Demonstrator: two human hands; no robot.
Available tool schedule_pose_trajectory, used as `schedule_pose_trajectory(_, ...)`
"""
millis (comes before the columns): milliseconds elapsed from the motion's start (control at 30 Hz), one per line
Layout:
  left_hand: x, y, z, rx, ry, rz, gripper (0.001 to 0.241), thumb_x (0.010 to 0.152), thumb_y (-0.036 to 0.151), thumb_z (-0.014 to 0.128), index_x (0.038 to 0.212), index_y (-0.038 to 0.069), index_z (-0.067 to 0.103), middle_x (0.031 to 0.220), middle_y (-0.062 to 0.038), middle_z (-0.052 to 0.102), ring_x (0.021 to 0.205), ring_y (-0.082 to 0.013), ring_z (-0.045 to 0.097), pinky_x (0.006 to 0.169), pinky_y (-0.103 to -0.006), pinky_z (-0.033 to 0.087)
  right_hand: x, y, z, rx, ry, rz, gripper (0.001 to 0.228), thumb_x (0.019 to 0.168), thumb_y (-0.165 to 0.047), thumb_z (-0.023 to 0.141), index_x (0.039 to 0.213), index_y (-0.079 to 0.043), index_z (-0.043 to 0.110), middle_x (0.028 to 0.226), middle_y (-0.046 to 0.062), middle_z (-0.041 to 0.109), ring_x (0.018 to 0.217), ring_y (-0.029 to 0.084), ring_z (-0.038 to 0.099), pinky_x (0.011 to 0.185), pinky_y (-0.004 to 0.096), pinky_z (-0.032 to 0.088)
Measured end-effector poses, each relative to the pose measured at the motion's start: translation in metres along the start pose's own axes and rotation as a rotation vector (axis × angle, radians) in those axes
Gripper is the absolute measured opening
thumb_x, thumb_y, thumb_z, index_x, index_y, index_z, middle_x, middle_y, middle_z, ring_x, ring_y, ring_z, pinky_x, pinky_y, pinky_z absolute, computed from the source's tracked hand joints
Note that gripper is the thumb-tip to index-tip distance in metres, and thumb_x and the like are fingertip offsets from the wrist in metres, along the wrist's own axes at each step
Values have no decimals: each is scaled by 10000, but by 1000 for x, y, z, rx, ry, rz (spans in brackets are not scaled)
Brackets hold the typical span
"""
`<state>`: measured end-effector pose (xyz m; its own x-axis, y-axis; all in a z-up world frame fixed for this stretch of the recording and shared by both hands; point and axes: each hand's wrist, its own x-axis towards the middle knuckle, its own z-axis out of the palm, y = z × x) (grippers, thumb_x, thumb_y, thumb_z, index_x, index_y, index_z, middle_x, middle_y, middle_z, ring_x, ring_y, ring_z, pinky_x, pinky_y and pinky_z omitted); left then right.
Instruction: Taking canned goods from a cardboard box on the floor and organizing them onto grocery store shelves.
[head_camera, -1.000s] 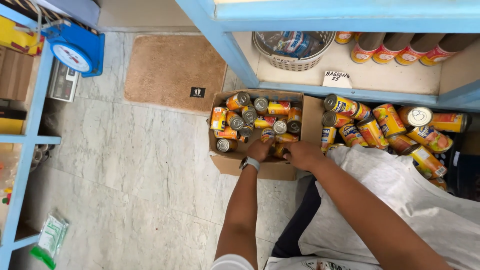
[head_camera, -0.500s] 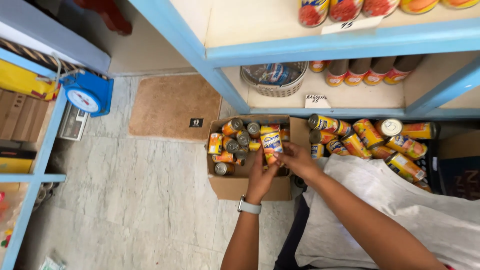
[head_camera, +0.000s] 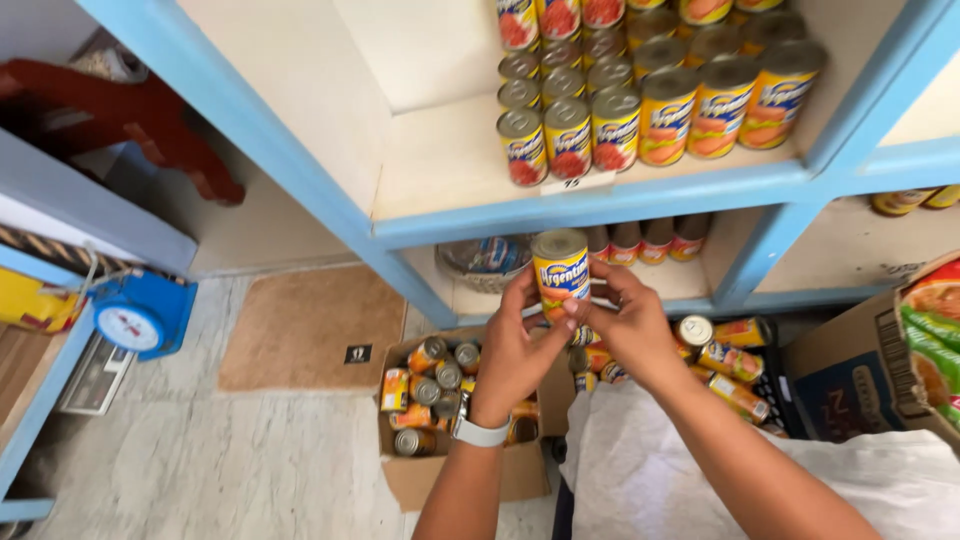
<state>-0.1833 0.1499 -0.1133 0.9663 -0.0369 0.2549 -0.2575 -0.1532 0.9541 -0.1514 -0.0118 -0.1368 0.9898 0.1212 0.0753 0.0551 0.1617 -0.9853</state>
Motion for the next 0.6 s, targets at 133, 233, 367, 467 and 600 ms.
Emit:
schedule_pose_trajectory(133, 41, 41, 13, -60, -74, 69, 695, 883, 78, 768, 1477, 6, 414, 1370, -127, 617, 1247, -198, 648, 1020, -373, 584, 16, -52, -21, -25, 3, -187, 532, 886, -30, 739, 1391, 27, 583, 1161, 124, 738, 1039, 158, 703, 873, 301, 600)
schedule_pose_trajectory(233, 69, 56, 21, -74, -123, 156, 664, 900, 78, 768, 1465, 1, 428, 1383, -128, 619, 1249, -199, 648, 1039, -381, 571, 32, -78, -38, -26, 18, -292, 547, 890, -29, 745, 1403, 23, 562, 1217, 121, 711, 1092, 160, 690, 922, 312, 600)
schedule_pose_trajectory(367, 107, 77, 34, 5, -152, 239, 651, 891, 81, 767, 1450, -9, 446, 1370, -136, 638, 1278, -213, 638, 1011, -394, 566, 58, -98, -65, -212, 13, -570, 571, 921, -19, 758, 1445, 39, 538, 1348, 126, 634, 1276, 211, 633, 1118, 365, 503)
schedule_pose_trajectory(467, 140, 76, 48, -69, -190, 310, 658, 909, 141, 756, 1460, -2, 426, 1326, -118, 632, 1218, -204, 656, 982, -373, 601, 77, -115, -77, -535, 157, -663, 585, 908, -28, 772, 1438, 41, 534, 1350, 154, 667, 1257, 254, 637, 1069, 397, 492)
schedule_pose_trajectory(600, 189, 64, 70, 14, -186, 336, 584, 944, 187, 738, 1426, -4, 470, 1284, -123, 702, 1162, -209, 711, 921, -354, 584, 100, -130, -86, -623, 213, -660, 580, 902, -48, 764, 1425, 28, 525, 1302, 185, 682, 1241, 280, 670, 1039, 382, 519)
